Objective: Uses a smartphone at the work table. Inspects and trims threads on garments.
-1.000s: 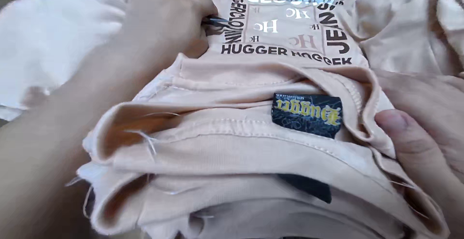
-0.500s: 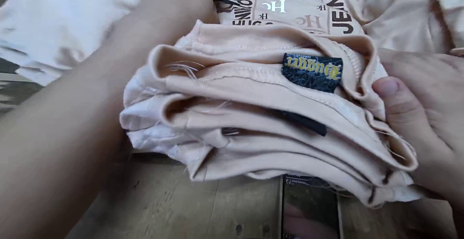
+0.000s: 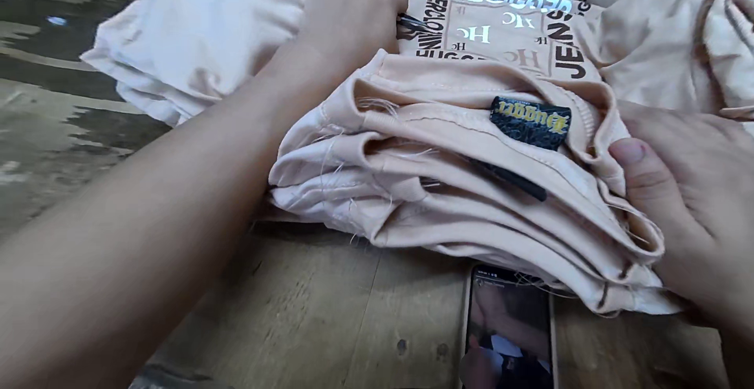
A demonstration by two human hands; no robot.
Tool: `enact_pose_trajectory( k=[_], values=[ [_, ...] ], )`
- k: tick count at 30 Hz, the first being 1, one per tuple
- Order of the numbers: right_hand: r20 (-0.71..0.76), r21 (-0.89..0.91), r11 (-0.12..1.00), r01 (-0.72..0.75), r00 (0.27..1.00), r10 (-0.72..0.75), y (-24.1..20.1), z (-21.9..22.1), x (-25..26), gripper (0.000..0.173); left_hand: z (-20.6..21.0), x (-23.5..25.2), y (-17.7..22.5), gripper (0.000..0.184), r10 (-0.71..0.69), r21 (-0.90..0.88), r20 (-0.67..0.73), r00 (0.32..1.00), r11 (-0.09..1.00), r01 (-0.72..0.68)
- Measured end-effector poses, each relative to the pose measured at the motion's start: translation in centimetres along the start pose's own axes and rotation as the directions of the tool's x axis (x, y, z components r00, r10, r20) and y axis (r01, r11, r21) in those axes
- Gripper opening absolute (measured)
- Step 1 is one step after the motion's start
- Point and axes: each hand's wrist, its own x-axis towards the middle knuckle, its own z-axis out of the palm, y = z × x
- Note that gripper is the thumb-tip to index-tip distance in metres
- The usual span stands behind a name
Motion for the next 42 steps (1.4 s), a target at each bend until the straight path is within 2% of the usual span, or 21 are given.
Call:
enact_pose_trajectory(
  k=[19, 25, 28, 36, 42],
  values=[
    [-0.023, 0.016, 1.000, 0.005, 1.000, -0.005, 0.6, 0.2, -0.1, 0.060, 0.2, 0.3, 0.2, 0.034, 0.017, 0.049, -0.069, 0.997, 0.999, -0.013],
    [-0.002, -0.016, 1.000, 0.015, 1.000, -0.015, 0.7, 0.5, 0.0, 0.072, 0.9, -0.4, 0.3, 0.034, 0.013, 0.054, -0.105, 0.994, 0.999, -0.008],
    [-0.009, 0.011, 1.000, 0.017, 1.000, -0.017, 1.2, 0.8, 0.0, 0.069, 1.6, -0.6, 0.1, 0.035, 0.010, 0.045, -0.130, 0.991, 0.999, -0.004],
    [-0.010, 0.035, 0.999, 0.038, 0.999, -0.038, 0.9, 0.7, -0.3, 0.067, 1.2, -2.2, 1.1, 0.043, -0.082, 0.091, -0.042, 0.996, 0.992, 0.086],
    [0.002, 0.053, 0.998, 0.037, 0.999, -0.037, 1.0, 0.6, -0.4, 0.066, 1.5, -2.7, 1.3, 0.043, -0.090, 0.126, -0.081, 0.993, 0.987, 0.100]
  ],
)
